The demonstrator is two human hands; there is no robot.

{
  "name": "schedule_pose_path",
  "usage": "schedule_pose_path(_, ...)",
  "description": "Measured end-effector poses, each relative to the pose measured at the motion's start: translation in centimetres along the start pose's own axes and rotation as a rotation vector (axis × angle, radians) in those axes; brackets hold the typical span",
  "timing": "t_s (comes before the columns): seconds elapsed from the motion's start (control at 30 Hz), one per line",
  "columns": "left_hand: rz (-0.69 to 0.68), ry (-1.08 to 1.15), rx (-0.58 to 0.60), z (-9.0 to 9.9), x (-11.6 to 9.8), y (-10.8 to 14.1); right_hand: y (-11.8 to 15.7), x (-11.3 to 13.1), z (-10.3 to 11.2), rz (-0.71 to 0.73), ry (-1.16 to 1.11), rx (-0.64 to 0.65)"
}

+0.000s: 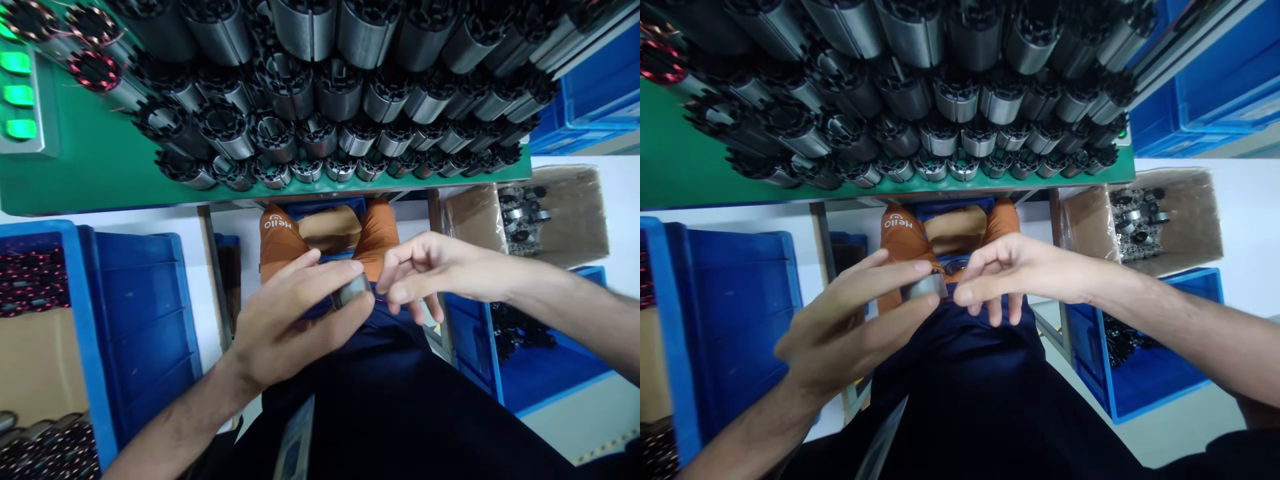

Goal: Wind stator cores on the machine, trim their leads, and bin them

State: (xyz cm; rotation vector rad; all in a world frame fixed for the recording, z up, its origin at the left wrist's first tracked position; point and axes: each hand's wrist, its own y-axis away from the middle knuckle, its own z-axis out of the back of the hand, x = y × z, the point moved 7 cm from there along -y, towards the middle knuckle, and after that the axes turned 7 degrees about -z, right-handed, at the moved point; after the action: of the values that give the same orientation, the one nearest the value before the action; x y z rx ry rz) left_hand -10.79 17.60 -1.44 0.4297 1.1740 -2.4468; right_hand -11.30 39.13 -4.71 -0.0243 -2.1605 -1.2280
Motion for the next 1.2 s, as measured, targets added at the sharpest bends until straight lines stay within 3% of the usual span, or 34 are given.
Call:
schedule_pose_path(0.07,-0.077,-0.067,0.026,-0.3,-0.7,-0.2,-0.7,-0.1,-1.0,0.055,0.063,-0.001)
schedule_pose_path(0.13,-0.058,-0.083,0.040,-0.6,-0.8,-0.5,-0.1,1.5,-1.3,0.269,0.329,-0.172)
schedule_pose_path(0.2,0.116,0.027,0.057,-1.0,0.3,-0.4,1.7,3.6,-1.6,0.490,0.638,-0.353)
schedule_pose_path(0.27,0.305,0.152,0.079,-1.4,1.4,0.1,3.6,5.0,-1.6,0.611,0.833,-0.450)
schedule_pose_path(0.33,0.323,0.179,0.049,-1.0,1.5,0.4,4.7,5.6,-0.4,0.598,0.815,-0.485)
schedule_pose_path(0.4,0.218,0.107,-0.012,-0.3,1.1,0.6,4.2,4.7,1.2,0.429,0.576,-0.425)
schedule_pose_path(0.5,0.043,0.021,-0.051,0.1,0.2,0.7,1.7,1.5,0.6,0.106,0.151,-0.130)
schedule_pose_path(0.57,-0.039,-0.032,-0.046,-0.2,-0.4,0.5,0.5,0.2,-0.9,0.015,0.026,0.009)
schedule_pose_path(0.67,0.000,-0.055,-0.019,-0.5,-0.9,0.0,0.6,0.3,-1.7,0.146,0.142,-0.083)
schedule_pose_path(0.77,0.231,0.025,-0.029,0.0,-0.1,0.3,2.8,0.4,-0.4,0.317,0.395,-0.323)
schedule_pose_path(0.83,0.343,0.025,-0.101,1.5,1.1,1.1,3.8,-0.7,1.7,0.333,0.441,-0.472)
schedule_pose_path(0.97,0.467,-0.189,-0.219,6.8,5.4,3.4,2.2,-4.7,4.4,0.205,0.353,-0.552)
schedule_pose_path(1.1,0.578,-0.375,-0.342,11.3,11.9,4.8,-2.1,-8.5,2.1,0.107,0.243,-0.414)
schedule_pose_path(1.2,0.606,-0.362,-0.332,11.5,15.8,4.6,-4.7,-10.2,-0.3,0.091,0.243,-0.326)
